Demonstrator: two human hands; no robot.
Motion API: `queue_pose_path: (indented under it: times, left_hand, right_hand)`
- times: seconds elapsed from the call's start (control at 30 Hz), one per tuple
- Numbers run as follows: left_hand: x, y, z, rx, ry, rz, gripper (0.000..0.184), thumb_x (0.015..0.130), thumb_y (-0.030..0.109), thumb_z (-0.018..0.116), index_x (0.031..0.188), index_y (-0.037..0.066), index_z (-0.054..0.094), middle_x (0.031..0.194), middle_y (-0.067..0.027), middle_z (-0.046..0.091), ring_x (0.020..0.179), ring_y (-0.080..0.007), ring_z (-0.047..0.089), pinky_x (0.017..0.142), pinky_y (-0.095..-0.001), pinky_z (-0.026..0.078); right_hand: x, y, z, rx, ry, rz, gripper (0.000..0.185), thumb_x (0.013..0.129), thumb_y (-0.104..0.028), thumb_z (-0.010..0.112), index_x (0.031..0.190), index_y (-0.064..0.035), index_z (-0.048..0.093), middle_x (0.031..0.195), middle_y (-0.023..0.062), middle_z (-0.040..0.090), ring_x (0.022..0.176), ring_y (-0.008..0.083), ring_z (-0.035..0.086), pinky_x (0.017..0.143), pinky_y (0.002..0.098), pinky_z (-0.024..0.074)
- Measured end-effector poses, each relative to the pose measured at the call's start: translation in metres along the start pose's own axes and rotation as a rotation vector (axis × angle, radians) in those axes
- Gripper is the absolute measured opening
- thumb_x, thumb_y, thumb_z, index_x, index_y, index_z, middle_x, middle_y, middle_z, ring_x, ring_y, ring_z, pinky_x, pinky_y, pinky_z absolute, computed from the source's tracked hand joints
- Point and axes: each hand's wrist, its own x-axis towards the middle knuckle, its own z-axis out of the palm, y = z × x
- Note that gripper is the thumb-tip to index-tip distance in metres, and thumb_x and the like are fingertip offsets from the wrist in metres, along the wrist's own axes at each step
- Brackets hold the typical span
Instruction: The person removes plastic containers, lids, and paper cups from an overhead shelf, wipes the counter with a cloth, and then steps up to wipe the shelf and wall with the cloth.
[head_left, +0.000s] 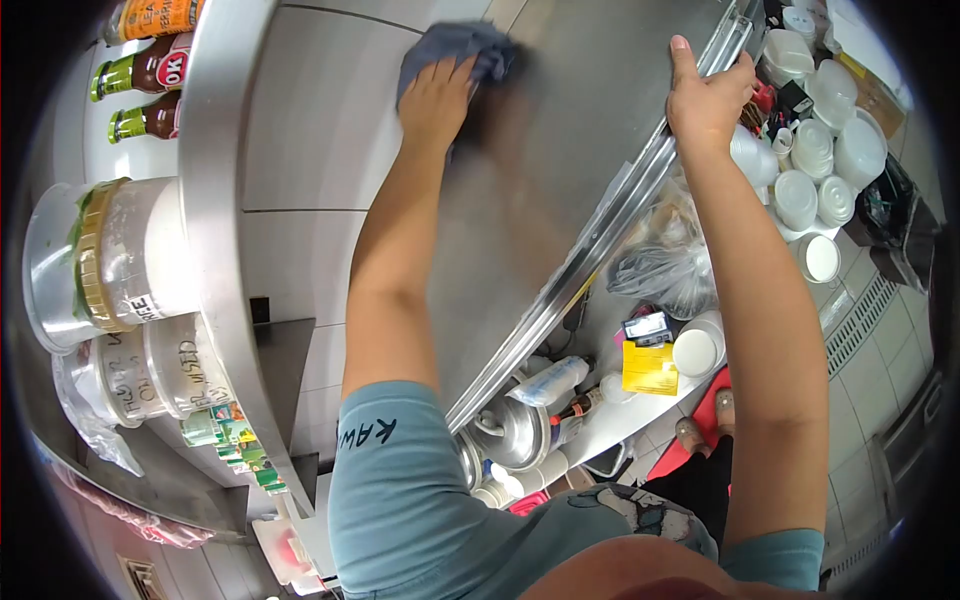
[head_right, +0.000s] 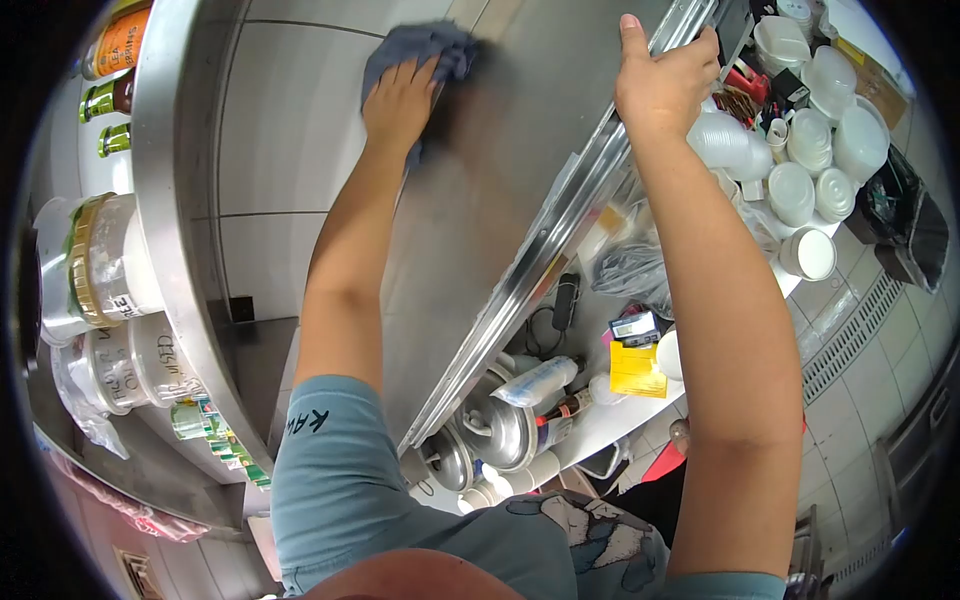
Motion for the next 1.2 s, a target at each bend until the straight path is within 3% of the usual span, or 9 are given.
queue_pose_path:
  times: [0.07, 0.33, 0.43, 0.47, 0.5, 0.77, 0.93, 1.07, 1.2]
  left_hand:
    - [0.017, 0.008, 0.015, 0.004, 0.027, -0.006, 0.04, 0.092, 0.031, 0.068, 0.132, 0.028, 0.065, 0.116, 0.0013, 0.064, 0.107, -0.0227, 0.062, 0.087, -0.0386, 0.053]
    - [-0.203, -0.033, -0.047, 0.187, -0.216, -0.219, 0.056, 0.087, 0.028, 0.072, 0.141, 0.034, 0.06, 0.095, -0.0001, 0.061, 0.091, -0.027, 0.061, 0.078, -0.0429, 0.05]
    - [-0.315, -0.097, -0.083, 0.317, -0.058, -0.307, 0.039, 0.09, 0.031, 0.067, 0.126, 0.015, 0.064, 0.1, -0.0117, 0.064, 0.098, -0.0349, 0.06, 0.083, -0.0524, 0.048]
    - [-0.305, -0.099, -0.107, 0.498, -0.243, -0.683, 0.049, 0.095, 0.038, 0.061, 0.134, 0.009, 0.058, 0.118, -0.0217, 0.061, 0.112, -0.0419, 0.056, 0.09, -0.0551, 0.046]
    - [-0.306, -0.123, -0.11, 0.773, 0.029, -0.685, 0.057, 0.1, 0.044, 0.053, 0.139, 0.003, 0.051, 0.13, -0.0293, 0.052, 0.119, -0.0468, 0.05, 0.098, -0.0591, 0.042]
    - [-0.189, -0.126, -0.086, 0.577, 0.265, -1.063, 0.054, 0.104, 0.036, 0.046, 0.123, -0.014, 0.054, 0.118, -0.0404, 0.046, 0.111, -0.0511, 0.046, 0.099, -0.062, 0.036]
    - [-0.101, -0.116, -0.068, 0.617, 0.418, -0.487, 0.052, 0.103, 0.035, 0.053, 0.119, -0.014, 0.058, 0.128, -0.0416, 0.048, 0.118, -0.0499, 0.049, 0.103, -0.063, 0.035]
    - [0.009, -0.085, -0.052, 0.396, 0.539, -0.952, 0.056, 0.103, 0.038, 0.053, 0.12, -0.014, 0.065, 0.125, -0.0428, 0.048, 0.123, -0.0541, 0.042, 0.107, -0.0665, 0.033]
    - [0.061, -0.092, -0.043, 0.522, 0.129, -0.591, 0.051, 0.103, 0.032, 0.052, 0.14, -0.003, 0.054, 0.127, -0.0383, 0.051, 0.123, -0.0509, 0.044, 0.105, -0.0607, 0.039]
  right_hand:
    - [0.001, 0.004, 0.0, 0.046, -0.01, -0.026, 0.107, 0.082, -0.051, 0.081, 0.147, 0.0162, 0.029, 0.143, 0.041, 0.039, 0.137, 0.0488, 0.039, 0.117, 0.0483, 0.0316]
    - [-0.004, 0.0, 0.001, 0.058, 0.082, -0.048, 0.085, 0.088, -0.034, 0.078, 0.147, 0.0085, 0.035, 0.14, 0.0363, 0.047, 0.132, 0.0461, 0.046, 0.114, 0.0475, 0.034]
    - [-0.011, -0.009, -0.002, 0.058, 0.106, -0.07, 0.082, 0.088, -0.033, 0.078, 0.146, 0.0077, 0.036, 0.14, 0.0358, 0.047, 0.132, 0.0468, 0.046, 0.113, 0.0473, 0.0346]
    - [-0.01, -0.008, -0.002, 0.075, 0.088, -0.06, 0.08, 0.088, -0.032, 0.078, 0.145, 0.0064, 0.037, 0.14, 0.0352, 0.047, 0.131, 0.0476, 0.046, 0.113, 0.0474, 0.0351]
    - [-0.011, -0.008, -0.001, 0.076, 0.097, -0.052, 0.08, 0.088, -0.032, 0.078, 0.145, 0.0064, 0.037, 0.14, 0.0352, 0.047, 0.131, 0.0476, 0.046, 0.113, 0.0474, 0.0351]
    - [-0.011, -0.015, -0.009, 0.065, 0.073, 0.006, 0.08, 0.087, -0.027, 0.077, 0.147, 0.0058, 0.035, 0.143, 0.0357, 0.044, 0.136, 0.0491, 0.043, 0.115, 0.0484, 0.0345]
    - [-0.011, -0.005, -0.003, 0.046, 0.092, -0.076, 0.081, 0.088, -0.027, 0.076, 0.148, 0.0079, 0.033, 0.144, 0.0358, 0.043, 0.136, 0.0488, 0.043, 0.115, 0.0479, 0.0341]
    - [-0.016, -0.015, -0.008, 0.129, 0.057, -0.03, 0.081, 0.089, -0.027, 0.076, 0.148, 0.0079, 0.032, 0.144, 0.0359, 0.043, 0.135, 0.0486, 0.042, 0.116, 0.0476, 0.0334]
    - [-0.013, -0.009, -0.002, 0.108, 0.092, -0.064, 0.081, 0.089, -0.026, 0.076, 0.148, 0.0073, 0.032, 0.143, 0.035, 0.043, 0.134, 0.048, 0.043, 0.115, 0.0471, 0.0333]
